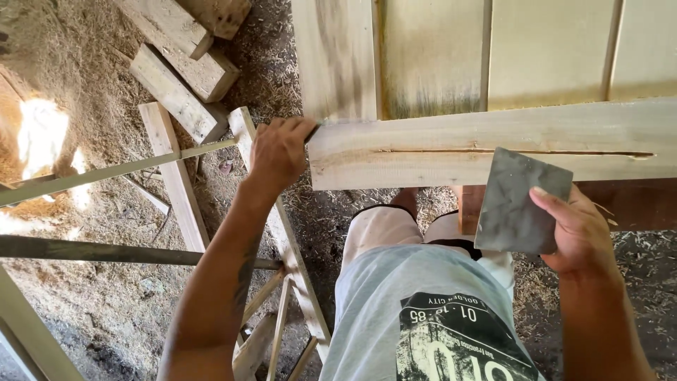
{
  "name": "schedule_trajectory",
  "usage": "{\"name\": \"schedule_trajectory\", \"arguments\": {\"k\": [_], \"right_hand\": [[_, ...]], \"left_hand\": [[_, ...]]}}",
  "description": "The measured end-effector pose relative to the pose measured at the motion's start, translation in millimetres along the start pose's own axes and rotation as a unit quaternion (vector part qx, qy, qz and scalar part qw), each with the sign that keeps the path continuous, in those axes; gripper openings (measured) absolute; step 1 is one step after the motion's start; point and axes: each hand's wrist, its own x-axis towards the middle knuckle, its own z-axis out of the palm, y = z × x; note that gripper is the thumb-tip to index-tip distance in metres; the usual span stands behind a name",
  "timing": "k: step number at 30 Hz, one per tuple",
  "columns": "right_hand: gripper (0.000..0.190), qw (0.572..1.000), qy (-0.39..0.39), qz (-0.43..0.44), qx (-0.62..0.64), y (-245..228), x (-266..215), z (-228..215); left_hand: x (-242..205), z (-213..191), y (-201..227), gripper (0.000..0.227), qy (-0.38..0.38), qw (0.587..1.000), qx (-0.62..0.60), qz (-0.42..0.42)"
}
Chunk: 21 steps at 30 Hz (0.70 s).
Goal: Sanding a wooden door frame or furniture component with sandpaper and applying filler.
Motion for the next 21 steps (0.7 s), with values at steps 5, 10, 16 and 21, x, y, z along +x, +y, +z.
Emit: {"name": "schedule_trajectory", "arguments": {"k": [5,10,16,21], "right_hand": [[0.037,0.999,-0.025,-0.008,0.035,8,3,-8],[0.042,0.998,0.036,0.046,-0.017,10,0,6],[0.046,0.997,0.020,0.071,-0.024,18,-2,30],[0.046,0.990,-0.072,0.117,0.012,46,17,44]], "left_hand": [[-10,53,-2,0.037,0.074,0.995,0.064,0.026],[-25,81,14,0.057,0.176,0.977,0.116,0.021],[-70,66,23,0.042,0.192,0.980,0.036,0.046],[-107,20,120,0.032,0.273,0.932,-0.156,0.178]]}}
